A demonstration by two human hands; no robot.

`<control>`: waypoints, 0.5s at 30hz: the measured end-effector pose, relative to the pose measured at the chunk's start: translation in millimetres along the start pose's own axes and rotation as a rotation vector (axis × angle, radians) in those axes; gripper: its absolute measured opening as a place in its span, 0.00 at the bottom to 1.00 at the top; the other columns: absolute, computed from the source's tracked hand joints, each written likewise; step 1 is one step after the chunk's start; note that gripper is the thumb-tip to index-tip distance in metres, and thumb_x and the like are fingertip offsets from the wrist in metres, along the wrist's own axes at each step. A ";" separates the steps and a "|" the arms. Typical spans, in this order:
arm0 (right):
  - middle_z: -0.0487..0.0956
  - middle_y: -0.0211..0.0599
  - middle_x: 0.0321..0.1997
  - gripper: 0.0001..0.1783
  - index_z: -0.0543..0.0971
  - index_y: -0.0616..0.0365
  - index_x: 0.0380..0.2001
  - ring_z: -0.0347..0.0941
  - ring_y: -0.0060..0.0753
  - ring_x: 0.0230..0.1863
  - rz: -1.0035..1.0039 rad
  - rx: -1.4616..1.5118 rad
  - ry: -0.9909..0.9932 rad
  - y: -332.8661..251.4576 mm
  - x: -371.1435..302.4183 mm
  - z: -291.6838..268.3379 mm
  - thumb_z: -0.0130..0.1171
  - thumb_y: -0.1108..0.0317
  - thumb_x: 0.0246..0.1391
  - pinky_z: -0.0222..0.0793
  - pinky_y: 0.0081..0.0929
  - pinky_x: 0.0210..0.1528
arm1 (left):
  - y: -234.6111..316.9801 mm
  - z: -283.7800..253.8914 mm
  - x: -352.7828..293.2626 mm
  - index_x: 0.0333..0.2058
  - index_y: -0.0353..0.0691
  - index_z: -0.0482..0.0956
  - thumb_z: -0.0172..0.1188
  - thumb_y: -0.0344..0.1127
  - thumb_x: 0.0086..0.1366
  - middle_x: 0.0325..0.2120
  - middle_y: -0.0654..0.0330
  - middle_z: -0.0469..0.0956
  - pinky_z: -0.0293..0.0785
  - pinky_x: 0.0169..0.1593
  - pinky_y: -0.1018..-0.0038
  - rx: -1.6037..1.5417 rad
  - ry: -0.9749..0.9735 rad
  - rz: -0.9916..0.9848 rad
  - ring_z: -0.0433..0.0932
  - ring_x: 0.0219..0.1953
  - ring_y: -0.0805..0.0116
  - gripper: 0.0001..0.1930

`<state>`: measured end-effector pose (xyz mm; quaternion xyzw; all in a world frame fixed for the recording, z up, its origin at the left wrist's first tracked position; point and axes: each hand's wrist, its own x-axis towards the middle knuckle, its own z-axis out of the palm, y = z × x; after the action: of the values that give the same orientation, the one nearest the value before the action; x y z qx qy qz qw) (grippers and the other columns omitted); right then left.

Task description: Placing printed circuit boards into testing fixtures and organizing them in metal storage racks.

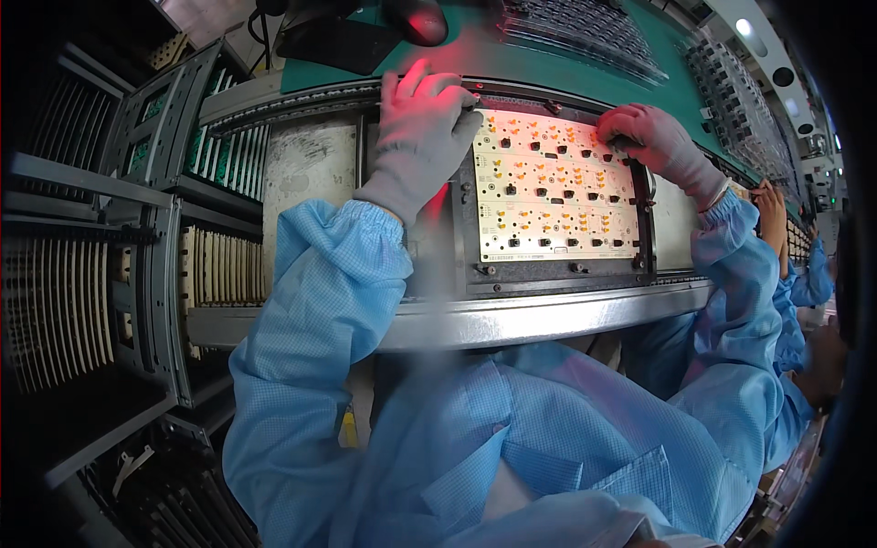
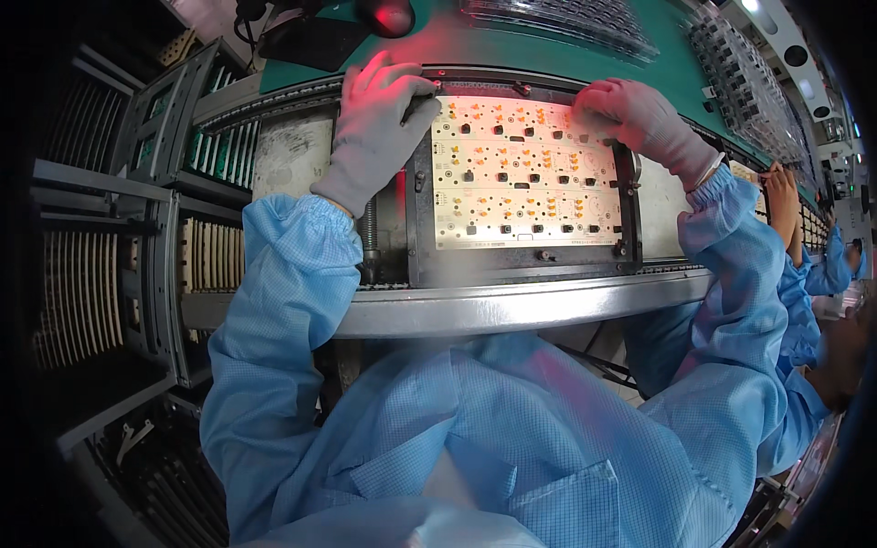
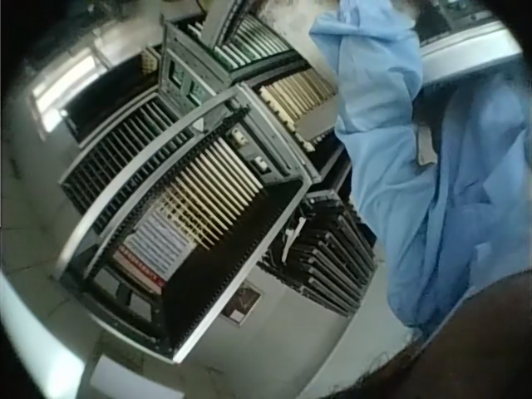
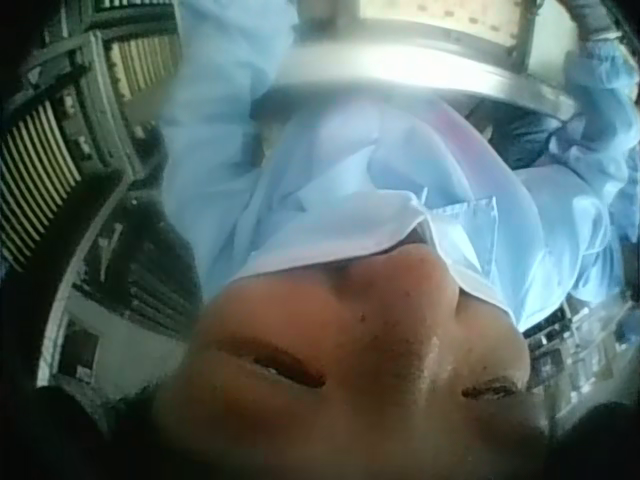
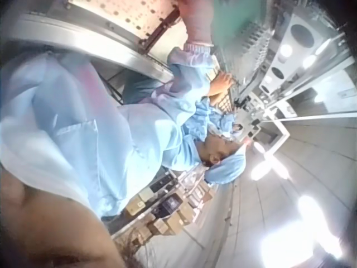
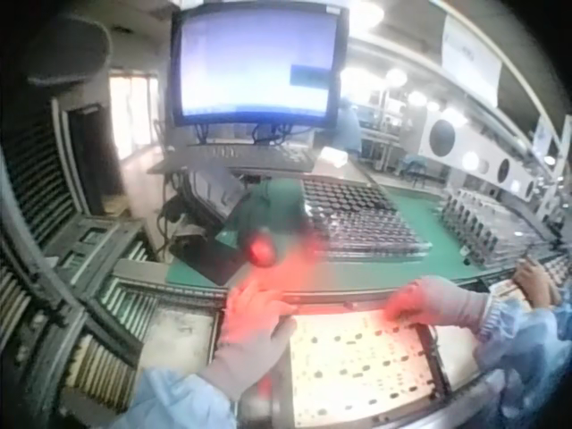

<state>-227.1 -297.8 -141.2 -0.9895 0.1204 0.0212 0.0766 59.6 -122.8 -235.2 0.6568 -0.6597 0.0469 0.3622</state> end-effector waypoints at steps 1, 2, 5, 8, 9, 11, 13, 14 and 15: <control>0.79 0.37 0.40 0.16 0.79 0.54 0.40 0.75 0.48 0.42 0.000 -0.005 0.003 0.9 0.0 1.1 0.62 0.71 0.44 0.72 0.37 0.42 | -0.1 0.3 -0.7 0.41 0.44 0.81 0.63 0.42 0.61 0.51 0.60 0.75 0.44 0.71 0.51 -0.002 0.008 0.005 0.61 0.65 0.52 0.12; 0.79 0.37 0.41 0.17 0.79 0.54 0.40 0.74 0.49 0.42 -0.008 -0.007 0.011 2.0 -0.5 3.3 0.63 0.72 0.41 0.72 0.37 0.42 | -0.4 0.7 -1.4 0.42 0.44 0.81 0.63 0.42 0.61 0.51 0.59 0.75 0.45 0.71 0.53 -0.005 0.016 0.011 0.61 0.65 0.52 0.13; 0.80 0.37 0.44 0.19 0.78 0.56 0.41 0.75 0.48 0.45 0.000 0.022 -0.003 0.4 -0.1 2.1 0.63 0.75 0.41 0.72 0.37 0.46 | -2.5 1.8 -3.6 0.43 0.44 0.80 0.63 0.43 0.61 0.52 0.58 0.75 0.46 0.70 0.52 -0.003 0.018 0.015 0.61 0.65 0.53 0.14; 0.80 0.36 0.47 0.20 0.77 0.57 0.43 0.75 0.47 0.47 0.019 0.077 -0.018 0.8 -1.5 1.5 0.63 0.78 0.42 0.71 0.36 0.49 | -5.5 3.8 -3.8 0.43 0.43 0.80 0.64 0.43 0.61 0.51 0.58 0.75 0.48 0.70 0.54 -0.011 0.028 0.036 0.63 0.64 0.53 0.15; 0.80 0.37 0.48 0.22 0.77 0.56 0.45 0.75 0.47 0.47 0.019 0.098 -0.010 1.2 -2.6 1.6 0.63 0.78 0.42 0.71 0.37 0.48 | -5.7 4.2 -4.1 0.43 0.43 0.80 0.64 0.43 0.61 0.51 0.58 0.75 0.48 0.70 0.54 -0.012 0.029 0.036 0.63 0.64 0.53 0.15; 0.80 0.37 0.49 0.24 0.77 0.55 0.47 0.75 0.47 0.47 0.013 0.062 -0.019 1.6 -2.8 0.5 0.64 0.77 0.42 0.71 0.37 0.48 | -5.9 2.6 -3.3 0.43 0.42 0.80 0.65 0.43 0.60 0.51 0.58 0.75 0.50 0.69 0.55 -0.032 0.024 0.054 0.64 0.63 0.54 0.16; 0.80 0.37 0.49 0.26 0.77 0.55 0.49 0.75 0.48 0.47 0.008 0.026 -0.030 0.4 -3.2 -0.9 0.64 0.77 0.42 0.71 0.37 0.49 | -8.1 5.5 -3.7 0.44 0.43 0.80 0.64 0.45 0.60 0.52 0.58 0.74 0.46 0.69 0.51 -0.063 0.013 0.043 0.63 0.64 0.51 0.16; 0.80 0.37 0.49 0.26 0.77 0.54 0.50 0.75 0.48 0.47 0.014 -0.017 -0.025 -1.1 -3.1 -1.9 0.64 0.76 0.43 0.71 0.38 0.48 | -8.9 6.9 -4.4 0.44 0.44 0.80 0.62 0.46 0.60 0.52 0.58 0.74 0.42 0.70 0.47 -0.094 0.000 0.032 0.61 0.65 0.49 0.17; 0.80 0.38 0.49 0.26 0.77 0.53 0.50 0.75 0.48 0.46 0.020 -0.059 -0.020 -2.3 -3.2 -2.3 0.65 0.74 0.43 0.71 0.38 0.48 | -9.9 7.8 -5.7 0.44 0.44 0.80 0.62 0.46 0.60 0.52 0.58 0.74 0.42 0.70 0.47 -0.096 0.001 0.032 0.61 0.65 0.49 0.17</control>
<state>-229.6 -295.3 -138.4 -0.9898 0.1289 0.0355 0.0482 64.5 -123.5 -248.0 0.6280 -0.6715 0.0212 0.3928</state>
